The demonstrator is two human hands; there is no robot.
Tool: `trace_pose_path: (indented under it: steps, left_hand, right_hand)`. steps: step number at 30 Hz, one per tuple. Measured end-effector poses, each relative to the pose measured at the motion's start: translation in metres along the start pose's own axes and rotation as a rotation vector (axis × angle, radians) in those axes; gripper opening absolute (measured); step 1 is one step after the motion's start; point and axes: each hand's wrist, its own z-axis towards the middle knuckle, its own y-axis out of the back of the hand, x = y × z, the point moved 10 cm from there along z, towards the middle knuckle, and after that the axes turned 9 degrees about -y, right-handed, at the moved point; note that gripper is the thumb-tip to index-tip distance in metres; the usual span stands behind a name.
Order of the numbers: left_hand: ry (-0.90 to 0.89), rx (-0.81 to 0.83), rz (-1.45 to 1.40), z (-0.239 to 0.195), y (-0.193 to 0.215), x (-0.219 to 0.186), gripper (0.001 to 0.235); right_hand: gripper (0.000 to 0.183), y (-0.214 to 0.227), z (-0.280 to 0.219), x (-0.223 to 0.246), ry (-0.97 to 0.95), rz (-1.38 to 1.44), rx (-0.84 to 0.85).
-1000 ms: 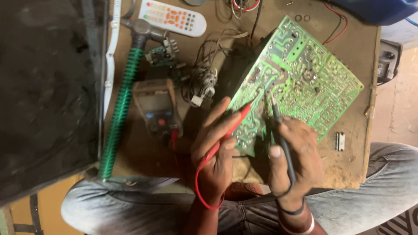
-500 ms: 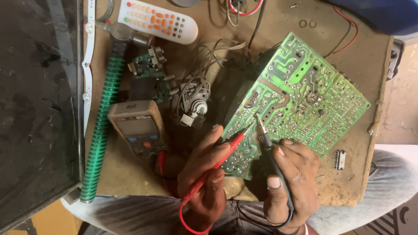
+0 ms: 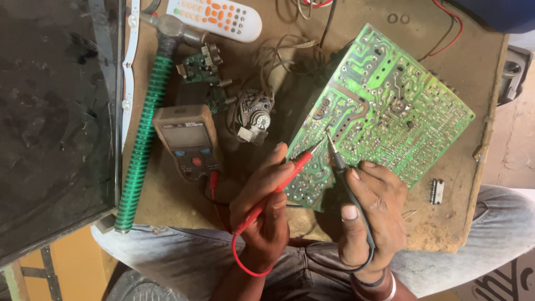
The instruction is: The person uses a multimeter to test various points on a green circuit board. They move the probes across different components and solder points, occasionally picking up and testing a small electronic component separately before placing it back down.
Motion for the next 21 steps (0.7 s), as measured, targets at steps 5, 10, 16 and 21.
trace_pose_path:
  steps: [5, 10, 16, 21]
  left_hand:
    - [-0.005, -0.039, -0.024, 0.002, 0.001, -0.001, 0.033]
    - [0.007, -0.069, -0.008, 0.002, 0.003, -0.004, 0.033]
    - [-0.001, -0.090, 0.014, 0.003, 0.005, -0.005, 0.032]
    - [-0.011, -0.044, 0.019, 0.004, 0.004, -0.010, 0.031]
  right_hand:
    - [0.034, -0.001, 0.001, 0.002, 0.011, -0.012, 0.021]
    - [0.034, 0.000, -0.001, 0.003, 0.020, -0.023, 0.029]
    - [0.034, -0.001, -0.004, 0.004, 0.030, 0.002, 0.012]
    - [0.034, -0.003, -0.006, 0.007, 0.038, 0.000, 0.003]
